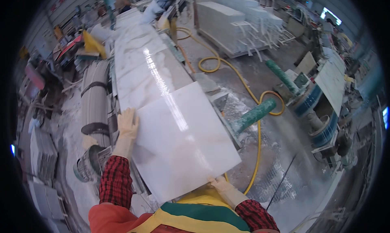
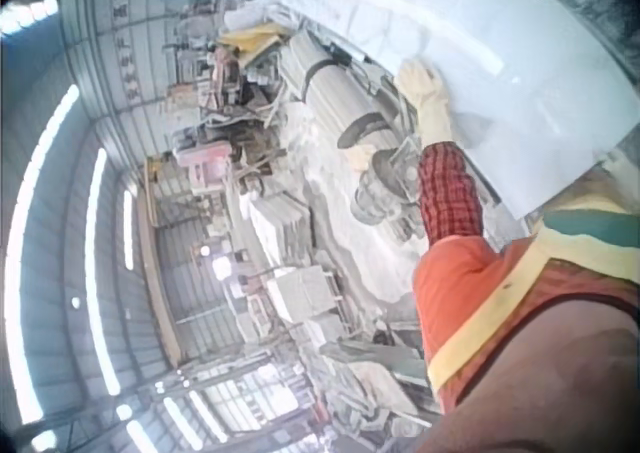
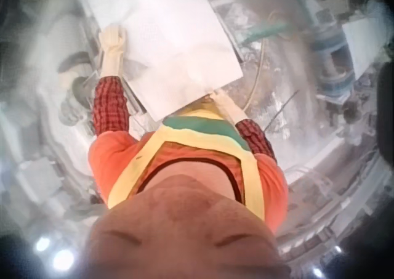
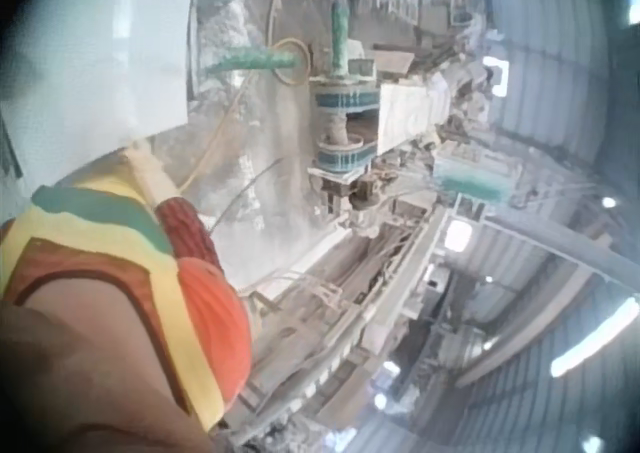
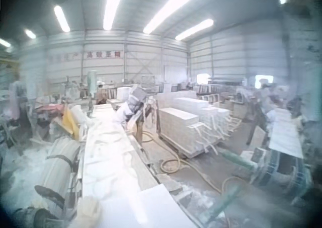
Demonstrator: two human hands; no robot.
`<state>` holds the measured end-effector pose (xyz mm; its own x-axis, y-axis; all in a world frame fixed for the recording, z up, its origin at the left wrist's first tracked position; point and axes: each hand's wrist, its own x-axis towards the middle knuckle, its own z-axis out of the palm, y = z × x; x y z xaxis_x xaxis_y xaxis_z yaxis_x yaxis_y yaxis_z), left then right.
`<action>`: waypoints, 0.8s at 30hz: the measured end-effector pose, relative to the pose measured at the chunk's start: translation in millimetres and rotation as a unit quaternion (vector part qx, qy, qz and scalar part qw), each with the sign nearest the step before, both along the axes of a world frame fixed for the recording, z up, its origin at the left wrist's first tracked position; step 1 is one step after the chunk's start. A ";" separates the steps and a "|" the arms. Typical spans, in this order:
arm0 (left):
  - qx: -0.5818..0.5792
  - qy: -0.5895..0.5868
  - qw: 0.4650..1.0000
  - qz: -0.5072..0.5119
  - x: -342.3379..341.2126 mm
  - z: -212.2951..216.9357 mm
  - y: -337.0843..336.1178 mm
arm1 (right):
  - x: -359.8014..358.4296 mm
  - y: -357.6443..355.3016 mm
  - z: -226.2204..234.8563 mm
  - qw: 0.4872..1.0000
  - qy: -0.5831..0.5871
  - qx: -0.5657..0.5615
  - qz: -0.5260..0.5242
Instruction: The person repeatedly picks up large white marble-like slabs from a conveyor, wipes their surfaces with gloved hands, and places them back onto the conveyor. The task is performed one at a time in a repetitive loop within a factory setting.
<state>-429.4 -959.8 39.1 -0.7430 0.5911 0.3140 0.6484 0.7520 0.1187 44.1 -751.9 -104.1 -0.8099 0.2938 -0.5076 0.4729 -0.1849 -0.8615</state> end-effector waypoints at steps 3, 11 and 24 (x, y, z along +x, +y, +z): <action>0.040 -0.142 0.988 -0.045 -22.0 33.6 31.8 | -1.6 -3.9 -5.1 0.999 -0.008 0.004 -0.042; -0.077 -0.231 0.970 -0.015 -18.7 69.9 84.4 | -10.1 -12.9 -2.7 0.966 -0.114 -0.195 -0.122; 0.205 -0.223 0.952 0.048 124.5 169.7 27.4 | 47.5 7.6 94.7 0.915 0.129 -0.359 -0.133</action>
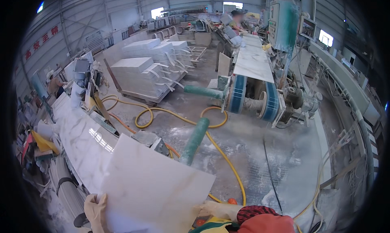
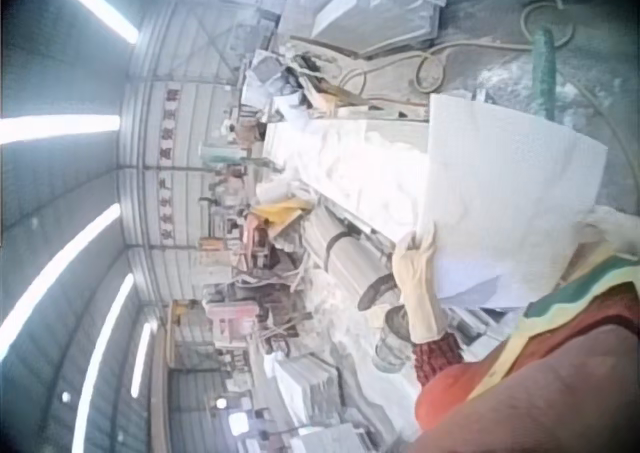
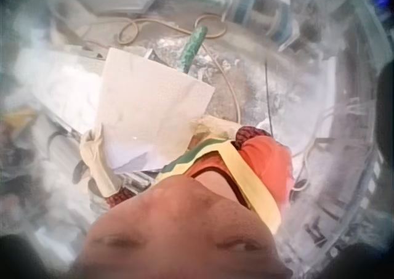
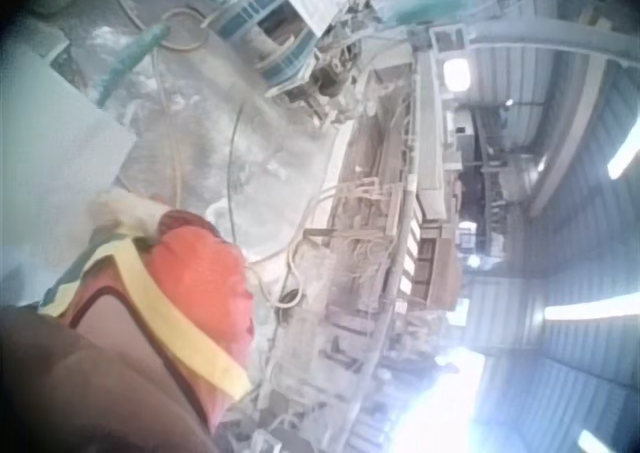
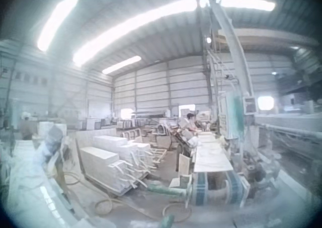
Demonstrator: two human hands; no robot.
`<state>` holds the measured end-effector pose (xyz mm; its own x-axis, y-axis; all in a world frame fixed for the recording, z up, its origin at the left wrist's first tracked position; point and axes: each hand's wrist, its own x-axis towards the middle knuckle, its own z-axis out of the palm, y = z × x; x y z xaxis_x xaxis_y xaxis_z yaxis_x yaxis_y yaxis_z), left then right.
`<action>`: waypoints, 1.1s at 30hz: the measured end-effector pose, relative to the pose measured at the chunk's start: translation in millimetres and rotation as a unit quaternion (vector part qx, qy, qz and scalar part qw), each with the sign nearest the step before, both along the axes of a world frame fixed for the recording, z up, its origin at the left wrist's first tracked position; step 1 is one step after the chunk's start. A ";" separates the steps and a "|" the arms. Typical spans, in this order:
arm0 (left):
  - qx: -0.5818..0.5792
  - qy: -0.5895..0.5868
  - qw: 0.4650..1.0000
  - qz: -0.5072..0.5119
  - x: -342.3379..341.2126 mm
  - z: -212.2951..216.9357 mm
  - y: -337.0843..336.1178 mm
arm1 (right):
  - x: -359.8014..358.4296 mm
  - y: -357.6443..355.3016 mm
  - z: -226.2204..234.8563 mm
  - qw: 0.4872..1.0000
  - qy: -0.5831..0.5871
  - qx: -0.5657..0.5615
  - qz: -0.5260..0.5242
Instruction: The person repeatedly picks up large white marble-like slabs from a conveyor, wipes their surfaces with gloved hands, and places them back onto the conveyor. The task is performed one at a time in a repetitive loop within a factory setting.
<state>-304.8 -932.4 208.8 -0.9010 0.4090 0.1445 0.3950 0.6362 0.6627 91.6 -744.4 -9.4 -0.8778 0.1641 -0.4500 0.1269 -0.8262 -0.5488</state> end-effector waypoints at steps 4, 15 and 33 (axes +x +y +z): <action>0.107 -0.047 0.993 -0.013 14.9 0.0 20.3 | 10.3 66.5 14.8 0.985 -0.136 0.101 -0.018; 0.279 -0.118 0.948 -0.101 108.7 -70.0 256.7 | 147.7 320.8 100.2 0.879 -0.123 0.372 -0.272; -0.203 -0.192 0.925 -0.257 295.8 -179.9 631.1 | 391.3 514.7 -16.1 0.658 -0.500 0.493 -0.271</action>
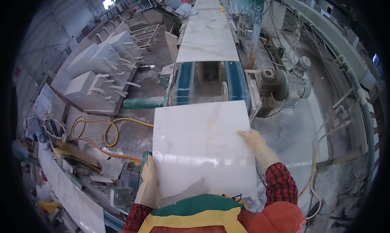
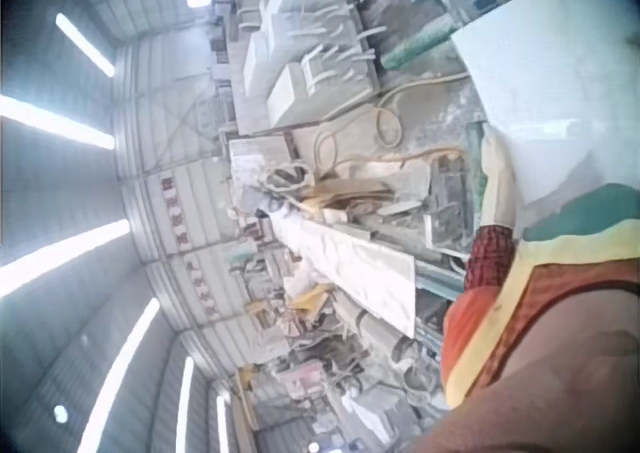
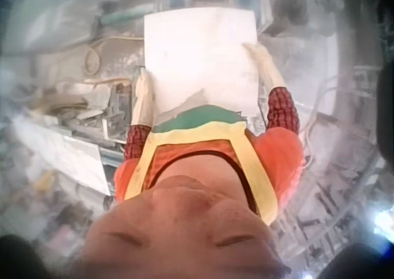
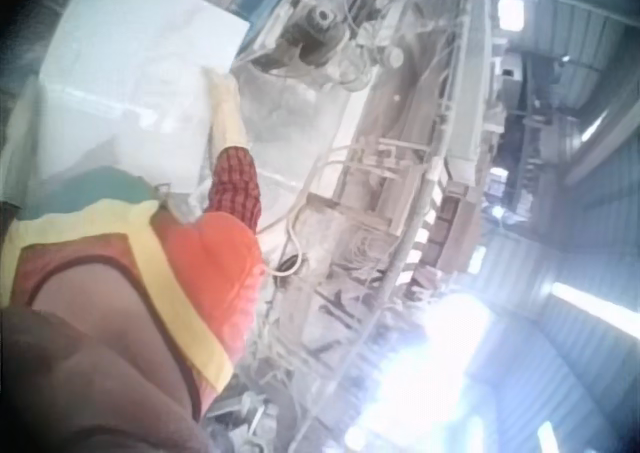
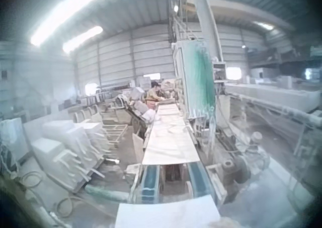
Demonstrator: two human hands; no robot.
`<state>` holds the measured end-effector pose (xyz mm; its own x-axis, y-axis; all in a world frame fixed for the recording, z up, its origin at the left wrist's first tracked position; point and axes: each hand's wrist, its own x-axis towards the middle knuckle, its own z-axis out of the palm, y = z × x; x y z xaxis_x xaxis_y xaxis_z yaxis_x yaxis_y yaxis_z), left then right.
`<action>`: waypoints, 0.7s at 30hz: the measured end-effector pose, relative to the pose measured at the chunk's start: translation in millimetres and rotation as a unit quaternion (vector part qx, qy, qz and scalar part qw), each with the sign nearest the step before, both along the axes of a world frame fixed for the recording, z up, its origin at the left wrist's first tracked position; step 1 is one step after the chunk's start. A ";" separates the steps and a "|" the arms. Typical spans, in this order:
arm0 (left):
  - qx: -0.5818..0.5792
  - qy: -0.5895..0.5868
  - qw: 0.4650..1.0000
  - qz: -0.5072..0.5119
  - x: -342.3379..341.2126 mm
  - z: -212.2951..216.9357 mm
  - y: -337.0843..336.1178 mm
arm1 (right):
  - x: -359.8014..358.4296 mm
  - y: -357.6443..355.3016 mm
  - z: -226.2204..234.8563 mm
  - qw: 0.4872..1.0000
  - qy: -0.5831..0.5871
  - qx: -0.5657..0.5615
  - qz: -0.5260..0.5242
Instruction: The person repeatedly picks up large white marble-like slabs from a conveyor, wipes their surfaces with gloved hands, and places them back onto the conveyor. The task is performed one at a time in a repetitive loop within a factory setting.
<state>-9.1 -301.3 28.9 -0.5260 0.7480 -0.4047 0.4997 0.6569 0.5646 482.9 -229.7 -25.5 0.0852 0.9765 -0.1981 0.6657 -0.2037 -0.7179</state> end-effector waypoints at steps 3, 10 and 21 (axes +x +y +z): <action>0.006 -0.006 0.998 -0.058 7.6 11.3 36.4 | -31.5 33.6 46.7 0.988 0.039 -0.110 -0.100; -0.007 -0.022 0.993 -0.112 12.2 2.2 142.1 | -11.9 85.3 36.3 0.984 -0.146 -0.097 0.020; -0.029 -0.089 0.989 -0.116 7.5 11.3 235.0 | -3.4 29.9 15.8 0.954 0.231 -0.131 -0.138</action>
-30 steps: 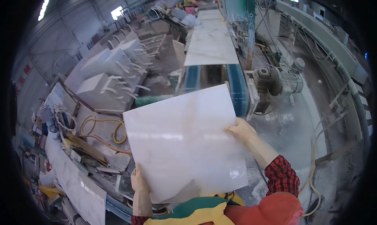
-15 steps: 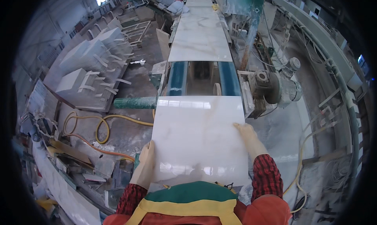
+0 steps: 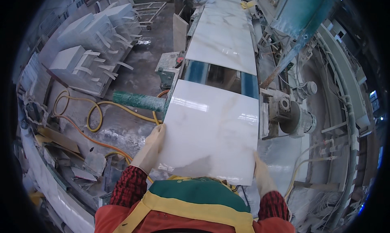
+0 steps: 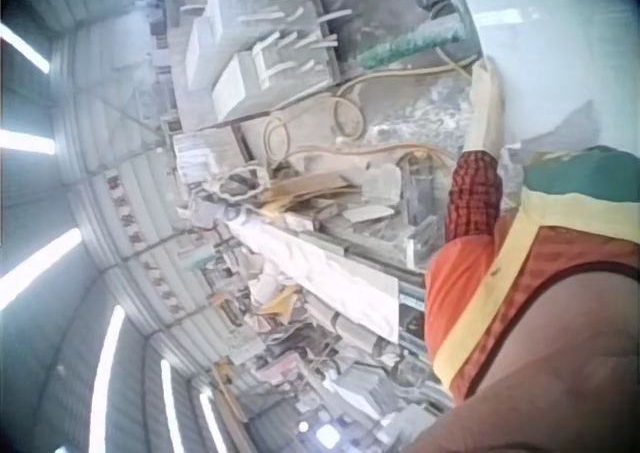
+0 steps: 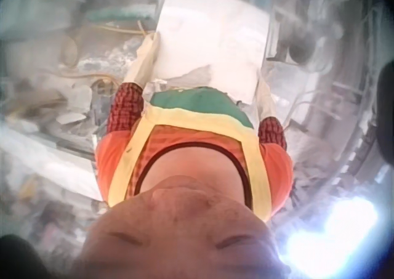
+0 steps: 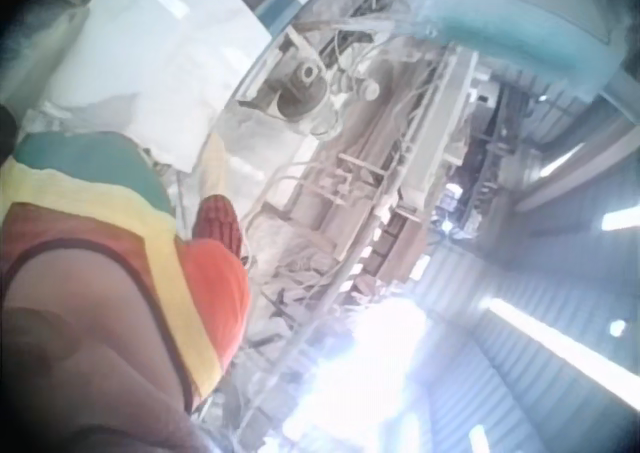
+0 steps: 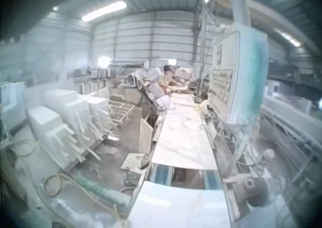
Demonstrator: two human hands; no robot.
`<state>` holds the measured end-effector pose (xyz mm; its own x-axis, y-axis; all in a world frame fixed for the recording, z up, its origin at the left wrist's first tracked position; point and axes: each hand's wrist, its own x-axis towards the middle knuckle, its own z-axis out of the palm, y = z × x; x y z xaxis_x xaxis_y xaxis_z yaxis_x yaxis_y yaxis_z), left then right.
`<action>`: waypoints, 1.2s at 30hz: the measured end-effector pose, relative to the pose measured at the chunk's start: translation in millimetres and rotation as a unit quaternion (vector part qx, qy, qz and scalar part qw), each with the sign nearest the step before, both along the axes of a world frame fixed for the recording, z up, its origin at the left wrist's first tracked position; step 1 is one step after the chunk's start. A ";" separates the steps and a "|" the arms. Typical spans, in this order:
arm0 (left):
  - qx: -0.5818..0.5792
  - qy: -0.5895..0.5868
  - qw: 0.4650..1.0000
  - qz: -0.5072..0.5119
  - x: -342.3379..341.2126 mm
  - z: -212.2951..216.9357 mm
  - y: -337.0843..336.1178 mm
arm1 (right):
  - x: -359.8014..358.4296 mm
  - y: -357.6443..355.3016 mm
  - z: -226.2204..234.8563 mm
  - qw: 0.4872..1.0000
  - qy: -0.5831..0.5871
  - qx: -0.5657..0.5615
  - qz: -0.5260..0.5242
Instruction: The person repeatedly picks up large white marble-like slabs from a conveyor, wipes their surfaces with gloved hands, and places them back onto the conveyor. The task is performed one at a time in a repetitive loop within a factory setting.
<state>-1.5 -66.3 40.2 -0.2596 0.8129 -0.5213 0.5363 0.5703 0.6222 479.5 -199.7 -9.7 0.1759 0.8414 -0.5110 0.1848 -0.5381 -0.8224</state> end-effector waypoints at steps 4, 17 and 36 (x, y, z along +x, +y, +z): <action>0.002 -0.113 0.993 0.020 0.6 4.4 24.6 | -10.7 -47.3 -12.0 0.988 0.043 -0.113 -0.095; -0.043 -0.142 0.988 0.054 -12.5 -62.8 3.0 | -9.9 30.7 6.3 0.971 0.119 -0.131 -0.159; -0.020 -0.066 0.997 0.039 3.2 -63.7 79.4 | -1.9 102.6 8.1 0.980 0.149 -0.089 -0.093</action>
